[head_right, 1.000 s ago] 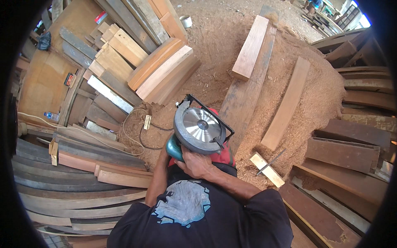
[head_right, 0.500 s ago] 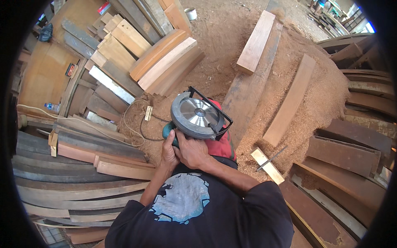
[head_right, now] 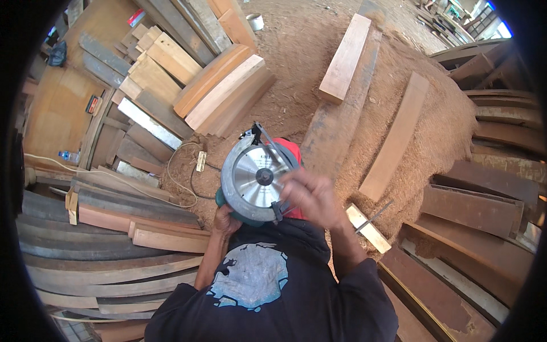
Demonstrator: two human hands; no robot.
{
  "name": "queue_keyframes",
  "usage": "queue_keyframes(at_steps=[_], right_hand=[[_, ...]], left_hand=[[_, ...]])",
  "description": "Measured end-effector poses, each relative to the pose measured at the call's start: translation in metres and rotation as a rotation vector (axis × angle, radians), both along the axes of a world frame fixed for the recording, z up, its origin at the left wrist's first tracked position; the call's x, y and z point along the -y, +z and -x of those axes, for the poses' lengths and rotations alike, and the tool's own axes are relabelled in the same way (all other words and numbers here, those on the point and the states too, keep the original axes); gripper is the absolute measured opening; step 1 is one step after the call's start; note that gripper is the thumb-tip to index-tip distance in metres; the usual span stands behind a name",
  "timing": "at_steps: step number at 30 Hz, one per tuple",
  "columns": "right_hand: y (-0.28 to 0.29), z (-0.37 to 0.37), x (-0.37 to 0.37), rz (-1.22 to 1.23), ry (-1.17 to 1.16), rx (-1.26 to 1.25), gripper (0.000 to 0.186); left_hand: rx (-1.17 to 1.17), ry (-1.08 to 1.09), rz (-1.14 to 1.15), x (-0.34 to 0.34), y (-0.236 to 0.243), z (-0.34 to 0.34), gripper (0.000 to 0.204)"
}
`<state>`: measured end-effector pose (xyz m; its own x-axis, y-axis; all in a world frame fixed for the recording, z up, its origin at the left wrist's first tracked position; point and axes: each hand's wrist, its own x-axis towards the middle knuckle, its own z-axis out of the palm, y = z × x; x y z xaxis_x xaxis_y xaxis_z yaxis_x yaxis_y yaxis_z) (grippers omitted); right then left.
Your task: The person adjusts the blade guard of a circular saw using pliers and a metal rod. They then pick up a piece of wood and use the metal rod to measure or align it against the saw's base plate.
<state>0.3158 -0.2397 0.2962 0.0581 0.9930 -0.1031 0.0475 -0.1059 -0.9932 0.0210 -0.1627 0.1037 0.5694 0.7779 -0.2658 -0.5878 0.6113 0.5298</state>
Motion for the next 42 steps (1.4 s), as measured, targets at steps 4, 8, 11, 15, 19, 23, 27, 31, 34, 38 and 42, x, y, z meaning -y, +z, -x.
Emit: queue_keyframes(at_steps=[4,8,11,15,19,23,27,31,34,38,42], right_hand=[[-0.040,-0.035,-0.022,-0.010,-0.386,0.527,0.020],[-0.043,-0.030,-0.005,0.015,-0.055,0.472,0.021],[-0.031,-0.015,0.013,0.054,0.314,0.411,0.022],[-0.045,0.023,0.016,-0.098,0.358,0.630,0.023],[-0.047,0.027,0.005,-0.199,0.347,0.686,0.024],[-0.053,0.063,-0.012,-0.291,0.294,0.672,0.025],[-0.050,0.097,-0.030,-0.333,0.217,0.563,0.024],[-0.048,0.085,-0.033,-0.344,0.224,0.402,0.020],[-0.043,0.051,-0.035,-0.339,0.037,0.442,0.018],[-0.043,0.001,-0.051,-0.110,-0.236,0.578,0.019],[-0.072,-0.025,-0.088,-0.226,-0.318,0.765,0.028]], left_hand=[[-0.028,0.025,0.023,0.000,0.009,-0.005,0.073],[-0.053,0.016,-0.005,-0.004,0.006,-0.001,0.077],[-0.055,-0.002,0.031,-0.005,0.009,0.002,0.078],[-0.083,-0.070,0.031,-0.013,0.009,0.002,0.077],[-0.092,-0.120,0.011,-0.017,0.002,0.006,0.077],[-0.082,-0.123,0.061,-0.018,0.010,0.004,0.066],[-0.037,-0.178,0.099,-0.017,-0.023,0.034,0.058],[-0.038,-0.157,0.103,-0.014,-0.006,0.022,0.058],[-0.049,-0.113,0.007,-0.011,0.005,0.007,0.067],[-0.026,-0.063,0.042,-0.010,-0.016,0.016,0.072],[-0.056,-0.071,-0.014,-0.007,0.008,0.002,0.071]])
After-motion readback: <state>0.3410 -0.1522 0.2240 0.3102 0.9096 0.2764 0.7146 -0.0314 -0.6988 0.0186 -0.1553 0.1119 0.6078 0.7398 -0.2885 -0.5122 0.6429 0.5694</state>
